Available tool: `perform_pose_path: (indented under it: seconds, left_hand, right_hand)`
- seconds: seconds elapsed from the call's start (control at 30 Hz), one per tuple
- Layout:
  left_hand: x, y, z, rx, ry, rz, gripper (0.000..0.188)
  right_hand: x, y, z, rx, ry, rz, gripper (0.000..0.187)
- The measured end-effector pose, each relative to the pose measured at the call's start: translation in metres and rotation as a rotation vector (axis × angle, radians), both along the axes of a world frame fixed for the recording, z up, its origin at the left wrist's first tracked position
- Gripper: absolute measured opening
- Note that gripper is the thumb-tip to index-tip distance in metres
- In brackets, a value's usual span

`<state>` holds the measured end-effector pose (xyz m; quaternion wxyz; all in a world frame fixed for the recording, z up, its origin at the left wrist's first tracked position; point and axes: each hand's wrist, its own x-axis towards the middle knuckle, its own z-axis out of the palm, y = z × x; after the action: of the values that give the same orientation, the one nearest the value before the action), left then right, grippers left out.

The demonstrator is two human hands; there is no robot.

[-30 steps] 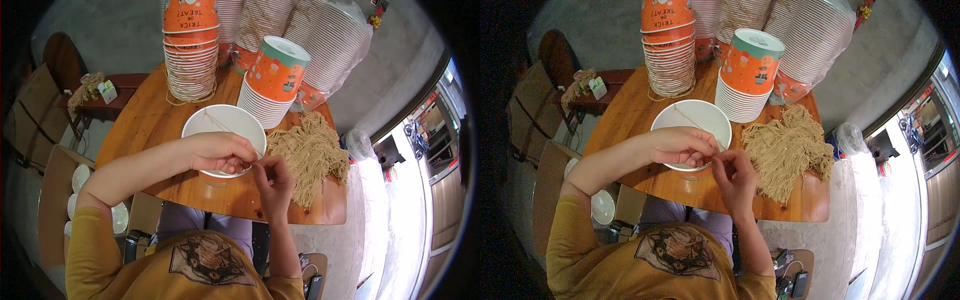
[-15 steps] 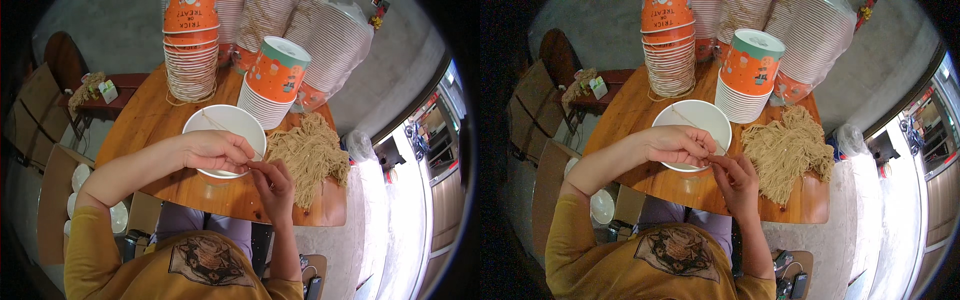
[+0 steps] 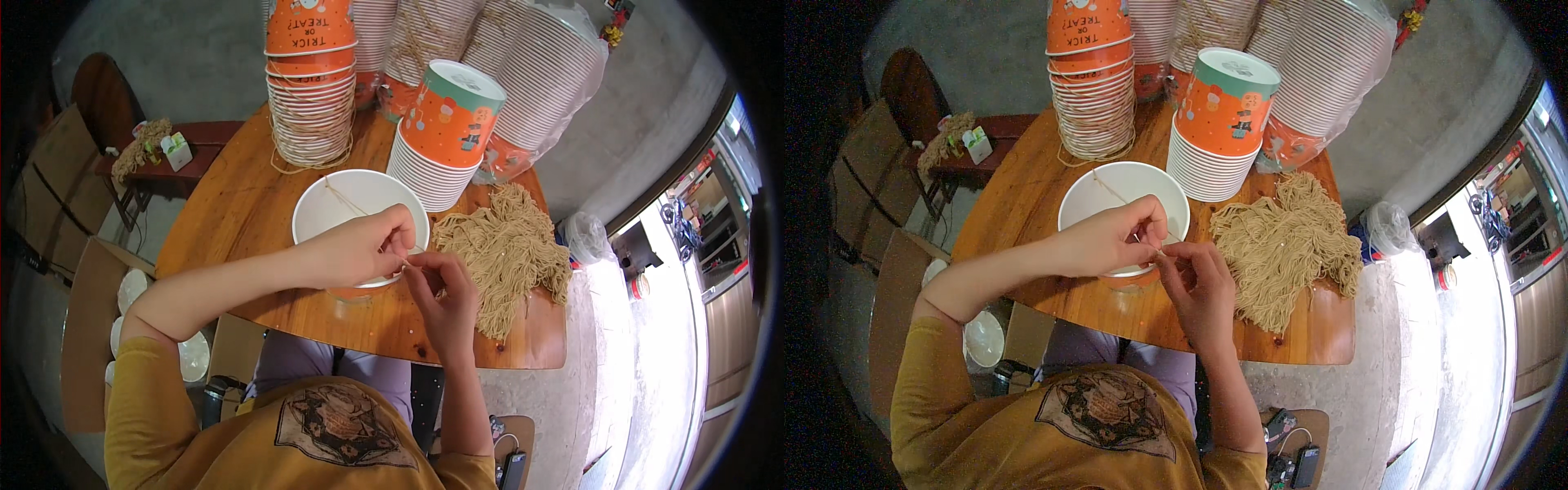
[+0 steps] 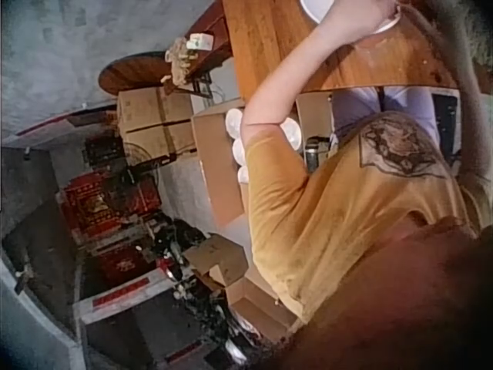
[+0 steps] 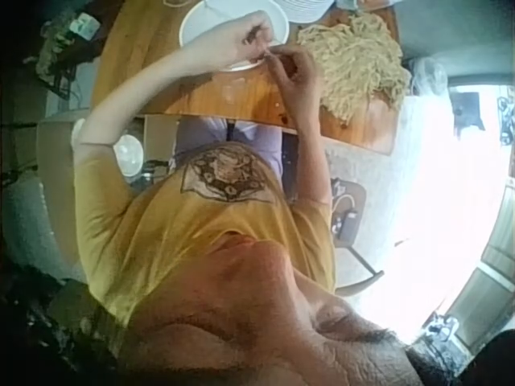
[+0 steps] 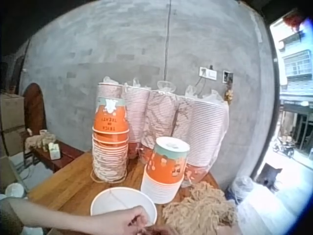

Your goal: Threading elastic strings through paper cups to create handles for buckets.

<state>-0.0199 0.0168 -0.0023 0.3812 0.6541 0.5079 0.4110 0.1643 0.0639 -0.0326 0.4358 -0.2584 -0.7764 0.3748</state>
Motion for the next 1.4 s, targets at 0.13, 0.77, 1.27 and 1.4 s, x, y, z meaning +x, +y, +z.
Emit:
perform_pose_path:
  seconds: [0.13,0.77,1.27,1.4]
  left_hand:
    - [0.011,-0.007,0.012,0.114,0.18,0.039,0.014]
    - [0.012,-0.014,0.014,0.307,0.571,0.097,0.012]
    - [0.004,-0.011,0.009,0.4,0.562,0.062,0.015]
    - [0.005,-0.012,0.004,0.407,0.584,0.18,0.015]
  right_hand:
    - [-0.002,0.004,-0.002,-0.005,0.0,-0.019,0.011]
    - [-0.005,0.005,-0.006,-0.114,0.032,0.005,0.011]
    - [-0.016,0.0,-0.006,0.112,-0.03,-0.113,0.015]
    - [-0.017,-0.002,-0.005,0.151,-0.047,-0.123,0.016]
